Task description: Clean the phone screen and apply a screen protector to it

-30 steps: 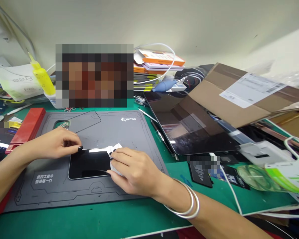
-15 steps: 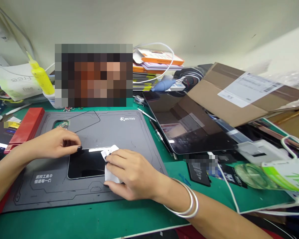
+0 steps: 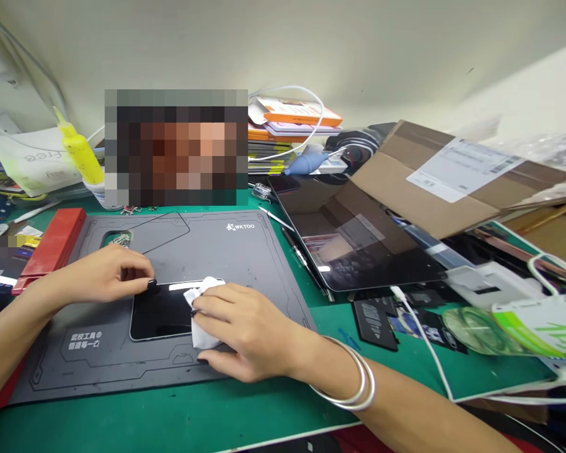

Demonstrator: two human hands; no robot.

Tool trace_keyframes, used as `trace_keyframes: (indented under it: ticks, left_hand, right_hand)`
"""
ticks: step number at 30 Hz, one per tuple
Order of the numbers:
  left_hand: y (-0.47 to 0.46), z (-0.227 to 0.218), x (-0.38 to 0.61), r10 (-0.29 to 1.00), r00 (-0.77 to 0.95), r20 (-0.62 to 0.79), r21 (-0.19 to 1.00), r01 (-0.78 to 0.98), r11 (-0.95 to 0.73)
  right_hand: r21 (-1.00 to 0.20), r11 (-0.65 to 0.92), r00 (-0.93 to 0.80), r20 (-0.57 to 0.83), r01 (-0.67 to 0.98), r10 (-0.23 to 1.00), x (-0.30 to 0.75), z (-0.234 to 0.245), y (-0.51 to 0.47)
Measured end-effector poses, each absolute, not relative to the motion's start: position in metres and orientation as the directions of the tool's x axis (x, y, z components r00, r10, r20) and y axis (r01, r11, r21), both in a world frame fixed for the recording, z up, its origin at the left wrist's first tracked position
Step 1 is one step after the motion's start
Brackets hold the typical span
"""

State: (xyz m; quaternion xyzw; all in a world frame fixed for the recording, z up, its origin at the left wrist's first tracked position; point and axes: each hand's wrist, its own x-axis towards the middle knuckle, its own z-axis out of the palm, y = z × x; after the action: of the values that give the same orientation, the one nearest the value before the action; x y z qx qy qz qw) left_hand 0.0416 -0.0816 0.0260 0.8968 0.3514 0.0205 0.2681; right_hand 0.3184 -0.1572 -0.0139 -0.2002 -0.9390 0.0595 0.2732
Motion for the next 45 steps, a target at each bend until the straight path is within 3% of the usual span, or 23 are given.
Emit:
trace_keyframes:
  ticks: [3, 10, 15, 19, 22, 25, 28, 33, 36, 40, 45]
  left_hand:
    - [-0.0816, 0.0259, 0.0417, 0.642, 0.753, -0.145, 0.497, 0.616, -0.611]
    - [-0.081, 0.0241, 0.0408, 0.644, 0.751, -0.147, 0.495, 0.619, -0.609]
    - [-0.0813, 0.0242, 0.0401, 0.644, 0.752, -0.141, 0.496, 0.616, -0.611]
    - [-0.0818, 0.0251, 0.0407, 0.642, 0.754, -0.136, 0.498, 0.613, -0.614]
    - [-0.0817, 0.0253, 0.0411, 0.645, 0.752, -0.138, 0.499, 0.615, -0.611]
    - [-0.0816, 0.0251, 0.0409, 0.64, 0.755, -0.144, 0.5, 0.614, -0.611]
    - [-0.0817, 0.0249, 0.0404, 0.641, 0.753, -0.148, 0.49, 0.619, -0.614]
    - [-0.0813, 0.025, 0.0397, 0.636, 0.759, -0.142, 0.478, 0.615, -0.627]
    - [-0.0812, 0.0254, 0.0395, 0.628, 0.767, -0.133, 0.477, 0.605, -0.638]
    - [-0.0816, 0.026, 0.0391, 0.613, 0.782, -0.112, 0.484, 0.582, -0.653]
    - [-0.0816, 0.0266, 0.0392, 0.612, 0.784, -0.103, 0.486, 0.576, -0.657]
  right_hand:
    - [-0.205, 0.931, -0.811, 0.458, 0.302, 0.364, 0.3179, -0.0145, -0.156]
    - [-0.201, 0.879, -0.74, 0.478, 0.433, 0.474, 0.3194, -0.0138, -0.1554]
    - [-0.241, 0.928, -0.831, 0.421, 0.283, 0.363, 0.3203, -0.0133, -0.1555]
    - [-0.195, 0.916, -0.844, 0.356, 0.351, 0.4, 0.3228, -0.0167, -0.155]
    - [-0.166, 0.894, -0.78, 0.44, 0.416, 0.445, 0.3234, -0.0178, -0.1558]
    - [-0.199, 0.91, -0.746, 0.523, 0.365, 0.413, 0.3215, -0.0161, -0.1573]
    - [-0.206, 0.935, -0.784, 0.51, 0.288, 0.354, 0.3187, -0.0141, -0.1579]
    - [-0.157, 0.902, -0.723, 0.549, 0.403, 0.419, 0.3172, -0.0159, -0.157]
    - [-0.18, 0.903, -0.685, 0.598, 0.39, 0.415, 0.3175, -0.0165, -0.1572]
    - [-0.2, 0.931, -0.787, 0.497, 0.306, 0.365, 0.3174, -0.015, -0.1574]
    - [-0.163, 0.927, -0.827, 0.418, 0.338, 0.375, 0.3189, -0.0164, -0.1551]
